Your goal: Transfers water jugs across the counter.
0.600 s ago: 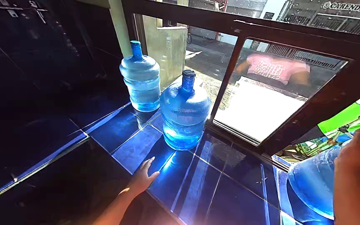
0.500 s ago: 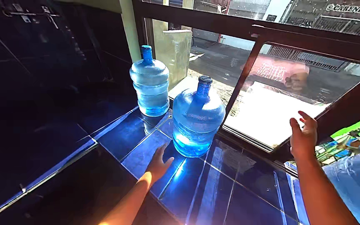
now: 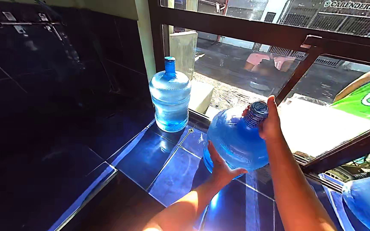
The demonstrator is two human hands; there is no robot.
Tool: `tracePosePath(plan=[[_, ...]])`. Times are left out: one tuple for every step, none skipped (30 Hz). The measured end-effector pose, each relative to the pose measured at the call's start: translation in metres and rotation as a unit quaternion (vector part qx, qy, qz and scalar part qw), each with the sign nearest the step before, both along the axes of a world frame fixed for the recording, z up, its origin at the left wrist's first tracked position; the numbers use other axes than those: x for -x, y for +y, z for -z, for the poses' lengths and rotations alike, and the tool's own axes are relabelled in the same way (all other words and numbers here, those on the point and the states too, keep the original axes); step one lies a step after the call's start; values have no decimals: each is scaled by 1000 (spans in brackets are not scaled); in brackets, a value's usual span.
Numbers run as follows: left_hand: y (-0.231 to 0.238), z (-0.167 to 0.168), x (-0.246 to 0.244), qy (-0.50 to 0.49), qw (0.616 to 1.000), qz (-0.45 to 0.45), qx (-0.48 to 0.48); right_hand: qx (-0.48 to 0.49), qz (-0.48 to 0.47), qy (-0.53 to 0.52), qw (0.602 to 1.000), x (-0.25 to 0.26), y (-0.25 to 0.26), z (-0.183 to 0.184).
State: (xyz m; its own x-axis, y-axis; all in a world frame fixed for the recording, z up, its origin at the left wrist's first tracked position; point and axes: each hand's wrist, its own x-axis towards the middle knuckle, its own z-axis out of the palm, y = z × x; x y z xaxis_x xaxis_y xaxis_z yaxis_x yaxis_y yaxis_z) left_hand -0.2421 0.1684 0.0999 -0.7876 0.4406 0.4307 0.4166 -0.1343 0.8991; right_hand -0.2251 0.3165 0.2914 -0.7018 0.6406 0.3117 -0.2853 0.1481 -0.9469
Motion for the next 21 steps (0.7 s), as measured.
tracePosePath(plan=[[-4,10,3,17,999,31,-42,-18,38,17,999,-14,-14,5],[-11,16,9,41,995,75,-59,-41,66,39,996,-32,-26,12],[-18,18,21,65,987,136,-51,-67,77,67,993,-52,-37,21],[-26,13,36,87,974,208,-17,-100,79,88,988,-74,-48,29],[-31,0,54,120,953,276,33,-150,79,88,982,-97,-60,35],[-33,-17,73,177,929,316,81,-206,80,71,973,-119,-70,39],[-31,-33,92,254,910,312,103,-265,89,36,959,-139,-76,40],[-26,-49,111,314,904,276,91,-315,90,-1,945,-156,-76,35],[-21,-64,134,335,913,221,67,-339,75,-30,937,-171,-71,27],[-16,-81,161,312,933,173,50,-349,43,-56,934,-183,-61,17],[-11,-100,193,274,952,130,43,-354,9,-76,932,-189,-49,8],[-6,-118,229,248,965,77,43,-348,-12,-85,934,-191,-35,3],[-1,-136,268,234,971,20,41,-316,-8,-74,946,-192,-25,3],[3,-151,308,229,971,-38,48,-271,37,-54,960,-196,-19,5],[8,-162,346,217,970,-90,66,-232,117,-42,965,-203,-15,8],[12,-168,383,190,968,-140,88,-196,205,-29,958,-215,-12,12],[18,-174,417,146,966,-180,118,-169,284,-17,944,-233,-9,17],[25,-179,446,96,964,-203,144,-152,343,-5,927,-256,-7,21],[33,-180,471,65,962,-209,164,-148,385,5,911,-279,-6,24],[38,-171,488,83,960,-211,162,-153,418,8,896,-297,-7,25],[41,-157,497,188,947,-226,127,-160,447,10,880,-310,-9,26]])
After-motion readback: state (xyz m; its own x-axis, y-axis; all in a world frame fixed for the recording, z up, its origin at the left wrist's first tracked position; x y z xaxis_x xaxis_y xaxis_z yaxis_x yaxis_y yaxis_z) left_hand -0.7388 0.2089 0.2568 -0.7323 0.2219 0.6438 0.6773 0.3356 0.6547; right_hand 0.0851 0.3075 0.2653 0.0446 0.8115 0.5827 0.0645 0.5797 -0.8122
